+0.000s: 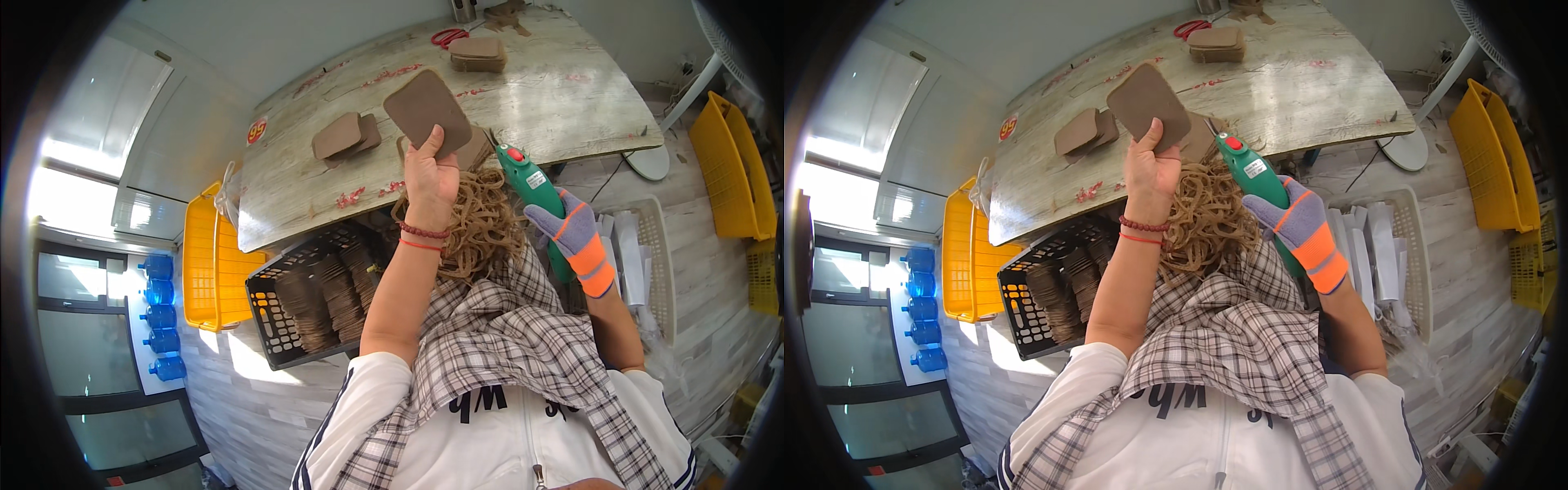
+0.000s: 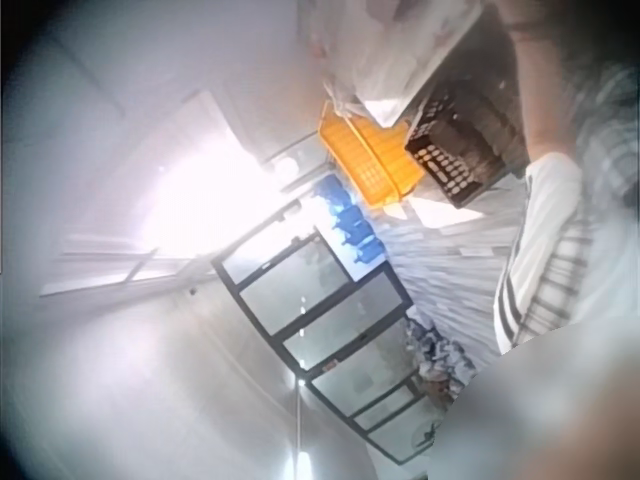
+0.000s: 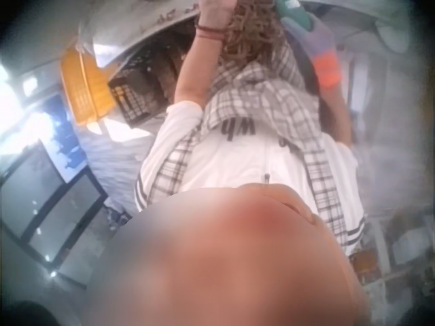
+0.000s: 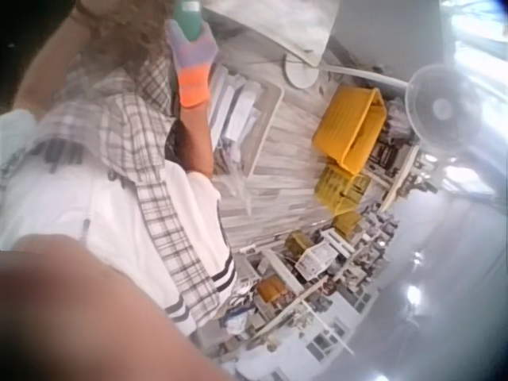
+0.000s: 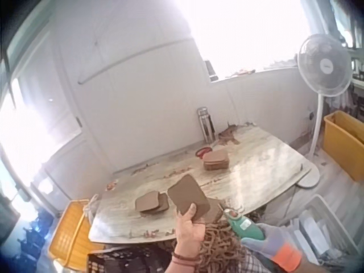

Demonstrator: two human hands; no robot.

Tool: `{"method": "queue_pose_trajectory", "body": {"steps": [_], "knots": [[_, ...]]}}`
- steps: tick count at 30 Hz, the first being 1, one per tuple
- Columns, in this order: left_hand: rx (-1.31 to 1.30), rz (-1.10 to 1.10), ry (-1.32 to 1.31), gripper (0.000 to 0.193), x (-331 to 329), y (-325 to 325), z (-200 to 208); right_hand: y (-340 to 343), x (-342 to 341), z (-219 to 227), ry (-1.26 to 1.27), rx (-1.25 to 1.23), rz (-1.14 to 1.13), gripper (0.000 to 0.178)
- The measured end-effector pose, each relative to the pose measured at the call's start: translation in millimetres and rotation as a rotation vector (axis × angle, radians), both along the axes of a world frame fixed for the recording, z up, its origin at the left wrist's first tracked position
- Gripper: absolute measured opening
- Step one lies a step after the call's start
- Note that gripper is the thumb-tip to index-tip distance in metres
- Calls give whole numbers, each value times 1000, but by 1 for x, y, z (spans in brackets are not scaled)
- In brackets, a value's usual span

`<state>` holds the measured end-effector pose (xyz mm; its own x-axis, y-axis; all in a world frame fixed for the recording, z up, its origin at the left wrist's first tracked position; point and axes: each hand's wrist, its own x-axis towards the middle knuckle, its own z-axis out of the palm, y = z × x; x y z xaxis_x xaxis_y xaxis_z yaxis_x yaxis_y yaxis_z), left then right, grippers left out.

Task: The person uses a green rotary tool to trim the edges of brown cardboard pieces. They hold each piece with the left hand and guide the tool with the right hand, then place the trimmed pieces into a black crate.

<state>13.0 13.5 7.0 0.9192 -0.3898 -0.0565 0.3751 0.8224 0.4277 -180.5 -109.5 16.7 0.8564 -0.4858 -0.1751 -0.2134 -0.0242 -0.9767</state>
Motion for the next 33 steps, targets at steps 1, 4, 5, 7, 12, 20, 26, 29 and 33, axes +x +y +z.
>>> {"method": "queue_pose_trajectory", "body": {"steps": [1,4,5,7,12,20,26,29,33], "knots": [[-20,0,33,37,-2,-2,0,1,1,1,-9,13,-4,43],[-75,-2,100,37,-7,-5,-2,4,3,6,-28,55,11,45],[-90,-8,97,37,-9,-7,-2,5,2,8,-33,69,19,45],[-85,-17,108,37,-13,-8,-3,5,2,9,-17,80,34,44],[9,-47,153,35,-24,-10,-4,6,1,11,-21,115,19,43],[94,-149,72,33,-47,-5,-19,2,6,23,-27,125,-13,40],[218,-208,-32,26,-51,11,-20,-8,4,32,-10,45,11,33],[367,-253,-180,26,-34,32,-21,-16,-5,39,22,45,80,34],[543,-338,-359,31,-7,63,-13,-23,-14,53,120,-4,215,38]]}}
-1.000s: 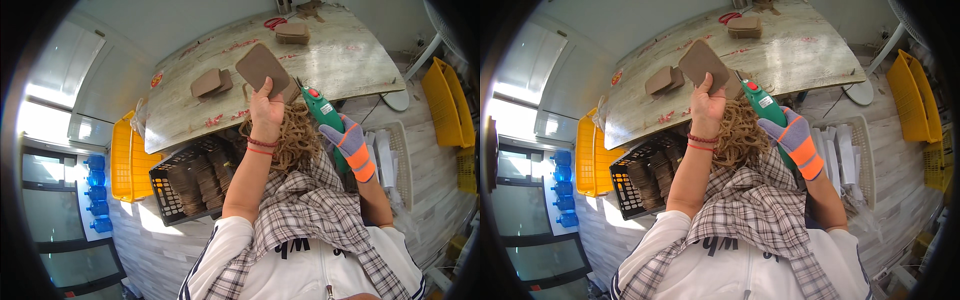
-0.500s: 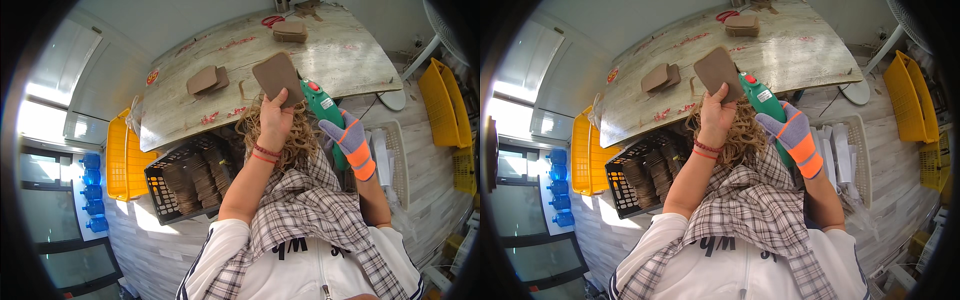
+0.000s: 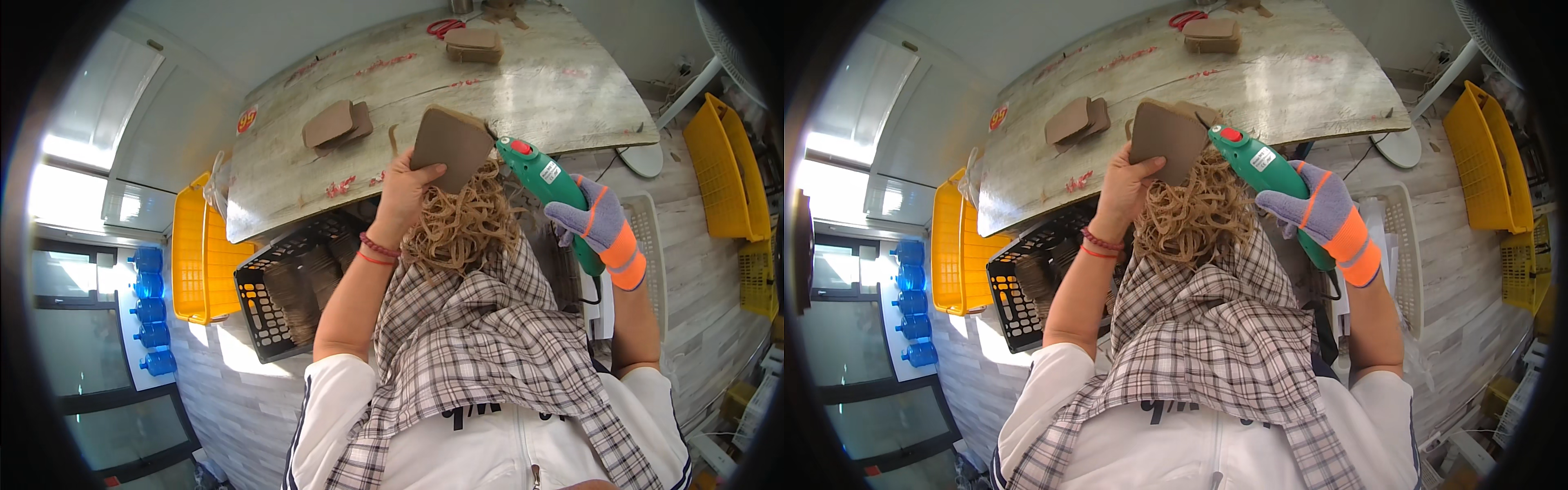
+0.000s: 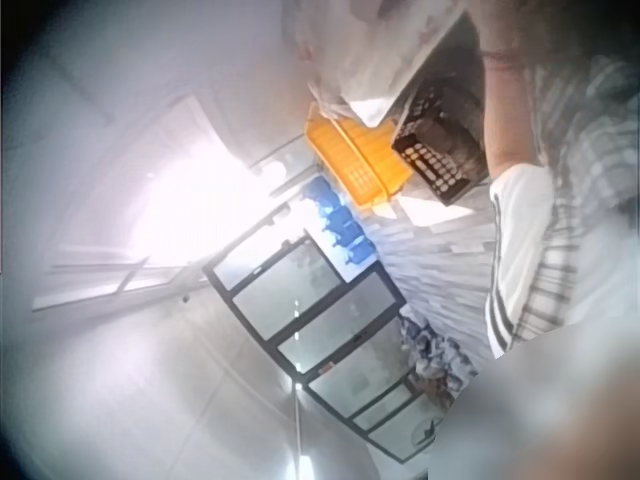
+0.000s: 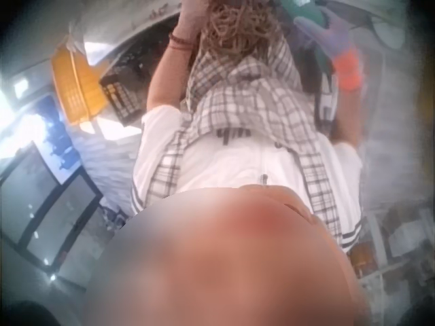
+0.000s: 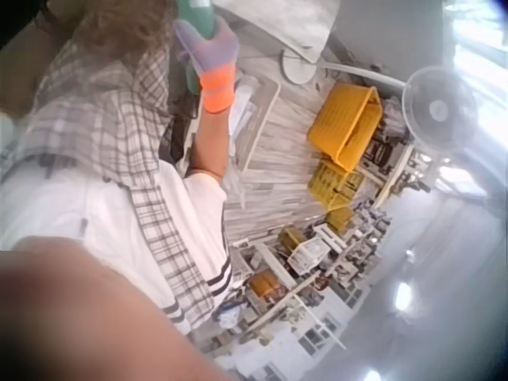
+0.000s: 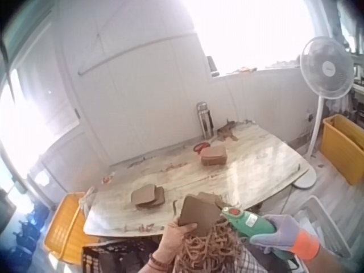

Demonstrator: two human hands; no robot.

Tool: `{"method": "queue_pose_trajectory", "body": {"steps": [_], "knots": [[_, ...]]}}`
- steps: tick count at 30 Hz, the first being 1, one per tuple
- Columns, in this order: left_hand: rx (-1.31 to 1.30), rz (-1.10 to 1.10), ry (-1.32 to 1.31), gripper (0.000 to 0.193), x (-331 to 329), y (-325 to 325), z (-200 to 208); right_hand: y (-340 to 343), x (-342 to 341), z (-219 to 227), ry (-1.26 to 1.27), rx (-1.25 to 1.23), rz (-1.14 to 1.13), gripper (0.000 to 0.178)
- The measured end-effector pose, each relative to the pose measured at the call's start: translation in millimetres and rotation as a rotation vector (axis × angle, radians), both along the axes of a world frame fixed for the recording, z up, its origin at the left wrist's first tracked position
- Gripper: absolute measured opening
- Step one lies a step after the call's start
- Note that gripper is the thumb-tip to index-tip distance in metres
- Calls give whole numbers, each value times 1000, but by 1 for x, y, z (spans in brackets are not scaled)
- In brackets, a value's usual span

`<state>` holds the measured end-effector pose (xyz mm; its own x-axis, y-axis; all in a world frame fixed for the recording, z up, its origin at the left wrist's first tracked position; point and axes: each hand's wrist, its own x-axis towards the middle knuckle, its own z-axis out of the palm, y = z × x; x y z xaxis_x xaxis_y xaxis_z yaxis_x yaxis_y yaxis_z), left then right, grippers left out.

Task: The person uses a green rotary tool to trim the edges of brown cardboard pieces. They hold each piece with the left hand and guide the tool with the right hand, then place the trimmed pieces into a black crate.

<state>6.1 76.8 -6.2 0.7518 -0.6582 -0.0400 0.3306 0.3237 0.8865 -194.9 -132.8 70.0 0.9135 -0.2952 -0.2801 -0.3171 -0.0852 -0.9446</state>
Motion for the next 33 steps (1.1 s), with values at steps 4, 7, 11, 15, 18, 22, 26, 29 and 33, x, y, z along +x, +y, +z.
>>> {"method": "queue_pose_trajectory", "body": {"steps": [4,7,11,15,18,22,26,29,33], "knots": [[188,-130,-59,37,16,16,13,2,-2,0,0,0,44,41],[270,-202,-54,39,15,20,17,7,2,-4,-1,21,50,43],[280,-277,19,34,15,24,5,13,13,-7,4,3,91,40],[342,-274,26,37,14,26,4,15,21,-11,9,-23,91,39],[390,-217,-122,31,18,31,10,14,23,-12,26,-11,110,38],[480,-77,-349,23,33,45,20,13,23,-11,38,33,120,39],[316,28,-238,20,41,53,21,15,26,-12,57,46,142,39],[255,18,-190,17,45,57,20,16,29,-12,89,47,173,39],[290,-43,-149,18,46,57,21,16,32,-21,70,48,208,42]]}}
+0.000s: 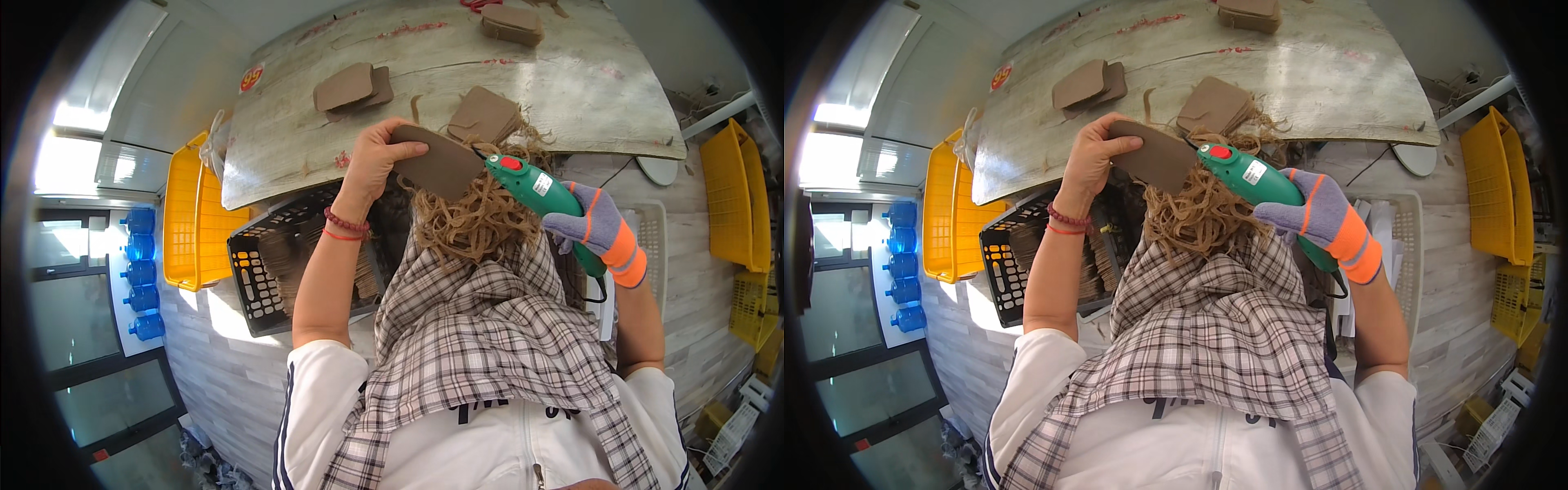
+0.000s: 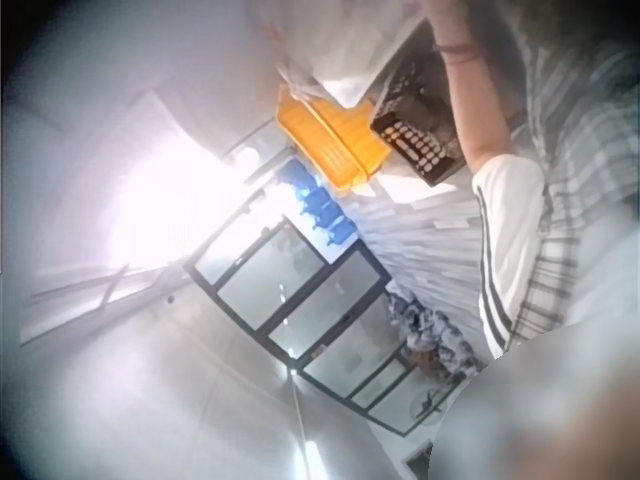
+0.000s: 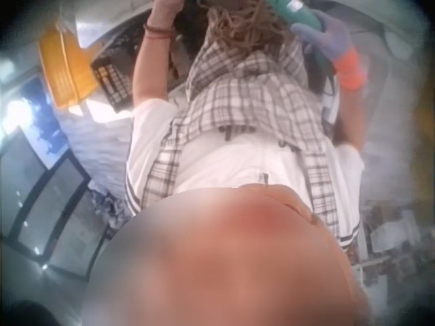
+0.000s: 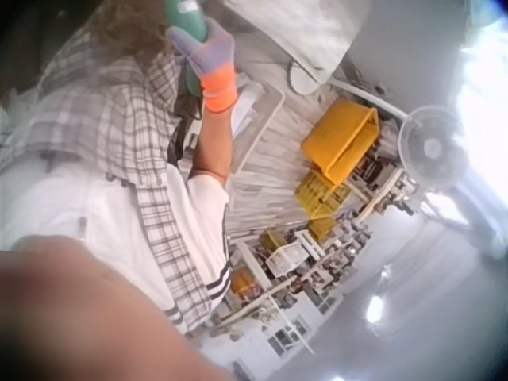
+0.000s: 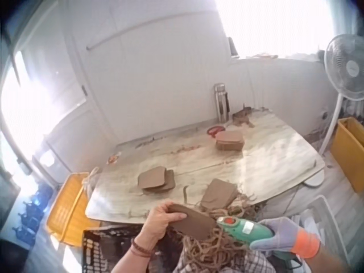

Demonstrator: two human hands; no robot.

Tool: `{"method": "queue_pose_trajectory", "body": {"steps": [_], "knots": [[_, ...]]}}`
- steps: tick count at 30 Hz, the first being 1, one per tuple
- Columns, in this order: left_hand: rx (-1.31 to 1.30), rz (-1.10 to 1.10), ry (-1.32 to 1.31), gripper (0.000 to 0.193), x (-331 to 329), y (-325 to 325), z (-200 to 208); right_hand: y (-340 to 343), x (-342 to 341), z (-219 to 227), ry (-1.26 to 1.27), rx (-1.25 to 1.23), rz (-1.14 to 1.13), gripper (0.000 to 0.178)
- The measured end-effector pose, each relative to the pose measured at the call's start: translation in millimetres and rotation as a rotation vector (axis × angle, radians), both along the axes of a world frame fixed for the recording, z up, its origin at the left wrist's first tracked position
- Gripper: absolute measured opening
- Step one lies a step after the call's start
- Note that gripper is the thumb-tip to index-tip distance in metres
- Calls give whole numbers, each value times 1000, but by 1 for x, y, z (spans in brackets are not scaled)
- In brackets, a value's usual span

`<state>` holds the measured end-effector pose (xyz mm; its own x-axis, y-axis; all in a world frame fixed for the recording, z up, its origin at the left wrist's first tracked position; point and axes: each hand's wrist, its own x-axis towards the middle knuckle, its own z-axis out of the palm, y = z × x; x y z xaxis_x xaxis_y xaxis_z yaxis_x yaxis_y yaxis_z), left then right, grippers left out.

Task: The person uses a green rotary tool to trim the edges of brown cardboard pieces. They hold each piece with the left hand and guide the tool with the right hand, then place the trimmed pieces into a black crate.

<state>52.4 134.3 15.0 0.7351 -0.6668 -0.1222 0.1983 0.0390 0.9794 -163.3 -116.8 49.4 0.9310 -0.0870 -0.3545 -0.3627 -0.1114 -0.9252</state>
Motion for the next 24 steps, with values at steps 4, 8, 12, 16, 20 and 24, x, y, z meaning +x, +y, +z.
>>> {"method": "queue_pose_trajectory", "body": {"steps": [4,8,12,16,20,24], "knots": [[-13,-26,34,19,-1,-2,-5,4,3,-1,11,-35,21,44],[59,-103,28,19,-6,-7,-4,9,9,1,20,-50,27,46],[131,-194,15,19,-8,-13,-2,11,18,0,45,-52,45,46],[207,-297,-14,22,-3,-16,-4,14,28,0,46,-32,66,45],[172,-356,-6,32,2,-18,-3,25,44,-1,-17,-16,72,45],[126,-162,-36,41,37,0,-10,29,47,-9,-12,58,-52,47]]}}
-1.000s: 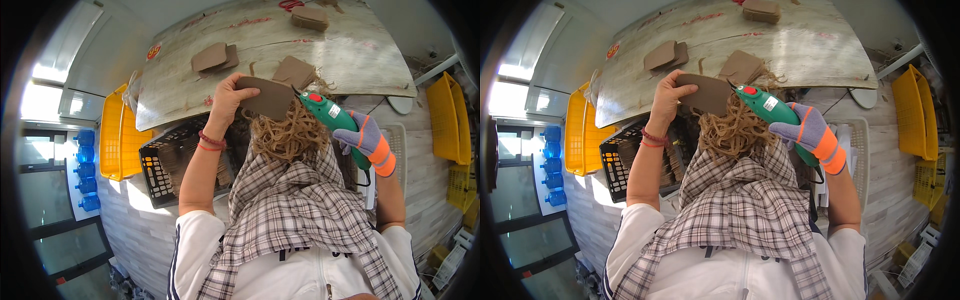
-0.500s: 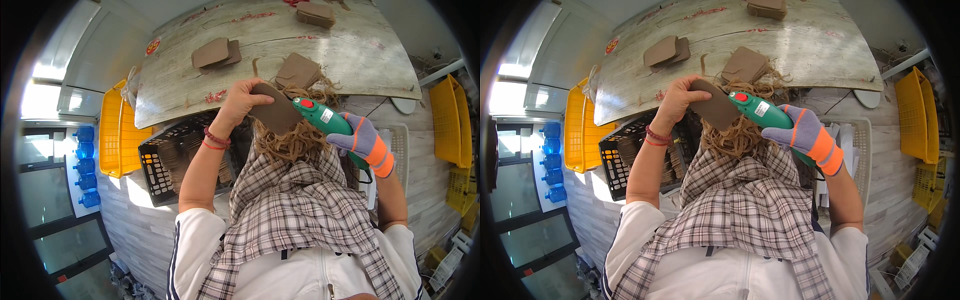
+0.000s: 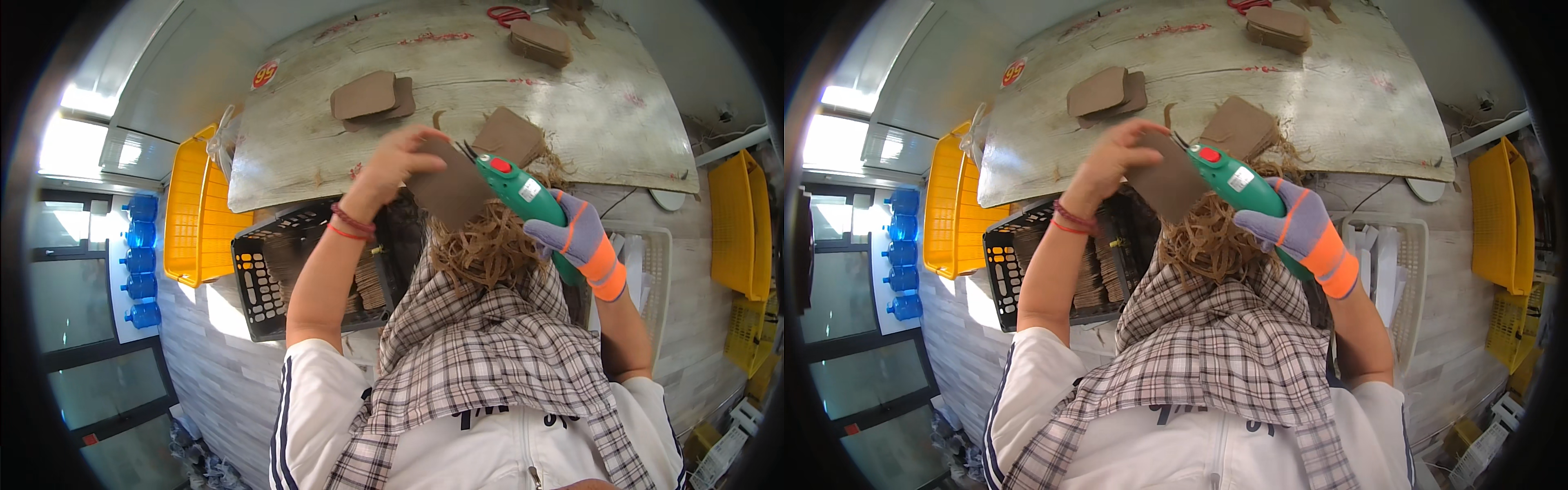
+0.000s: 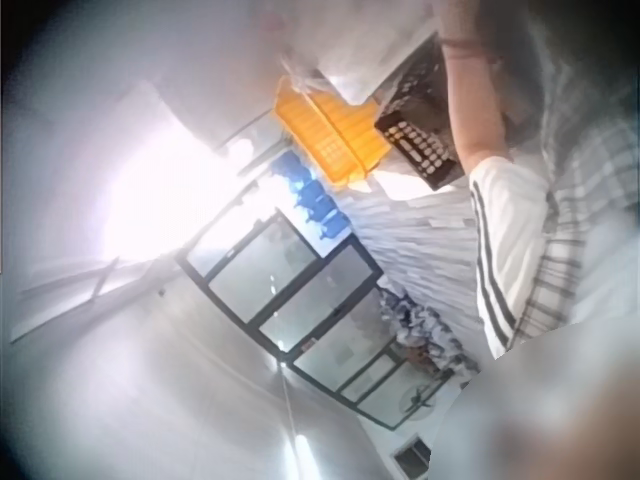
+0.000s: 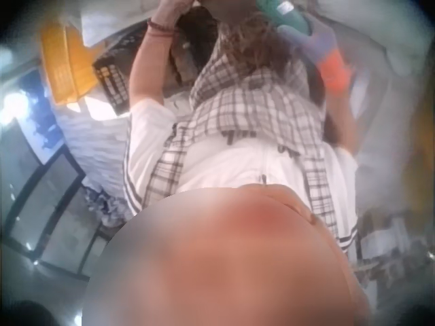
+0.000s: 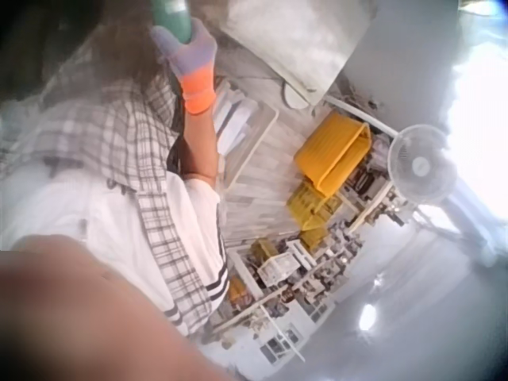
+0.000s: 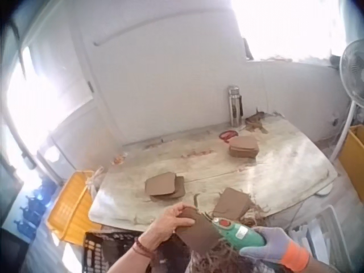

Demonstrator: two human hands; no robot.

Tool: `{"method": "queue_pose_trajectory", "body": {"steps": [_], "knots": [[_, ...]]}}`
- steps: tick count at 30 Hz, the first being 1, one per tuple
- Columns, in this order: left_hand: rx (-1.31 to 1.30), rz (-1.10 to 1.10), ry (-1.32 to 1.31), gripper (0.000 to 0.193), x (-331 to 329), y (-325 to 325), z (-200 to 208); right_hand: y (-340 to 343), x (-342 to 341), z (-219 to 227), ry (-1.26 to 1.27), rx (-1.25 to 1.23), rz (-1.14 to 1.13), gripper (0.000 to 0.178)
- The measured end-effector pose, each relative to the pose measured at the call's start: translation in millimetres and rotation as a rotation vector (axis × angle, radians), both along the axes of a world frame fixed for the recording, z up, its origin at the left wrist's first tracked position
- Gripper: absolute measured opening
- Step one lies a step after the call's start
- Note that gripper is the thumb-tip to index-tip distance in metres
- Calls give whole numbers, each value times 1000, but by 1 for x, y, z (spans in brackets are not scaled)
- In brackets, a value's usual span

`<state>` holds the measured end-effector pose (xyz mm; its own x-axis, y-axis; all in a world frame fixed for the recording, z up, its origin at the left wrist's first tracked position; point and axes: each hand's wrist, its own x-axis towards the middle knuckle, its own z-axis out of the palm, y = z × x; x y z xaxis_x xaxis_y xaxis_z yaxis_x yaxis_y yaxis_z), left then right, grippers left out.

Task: The person uses a green rotary tool to trim the edges of brown cardboard pieces. They hold each piece with the left hand and guide the tool with the right hand, then place the trimmed pieces into a black crate.

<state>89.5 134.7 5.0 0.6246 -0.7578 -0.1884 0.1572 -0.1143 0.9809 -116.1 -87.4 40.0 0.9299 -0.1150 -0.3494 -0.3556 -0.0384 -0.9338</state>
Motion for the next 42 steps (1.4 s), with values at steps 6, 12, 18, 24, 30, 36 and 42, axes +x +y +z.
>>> {"method": "queue_pose_trajectory", "body": {"steps": [6,12,18,24,30,36,42], "knots": [[-13,748,-206,40,138,58,-13,-19,-26,-17,15,-14,-128,46],[700,594,-1477,48,75,-22,-22,-37,-61,-40,11,-47,-303,39],[810,297,-1202,57,-22,-113,-74,-39,-77,-43,-7,-86,-296,34],[472,450,-1263,45,-46,-119,-65,-39,-93,-46,-35,-86,-359,37],[-145,467,-164,23,-71,-108,-14,-44,-91,-46,-66,-156,-381,41],[-881,568,608,25,-82,-104,-4,-25,-76,-26,-134,-94,-394,40],[-1048,555,699,33,-90,-111,-6,-18,-69,-19,-135,19,-342,33]]}}
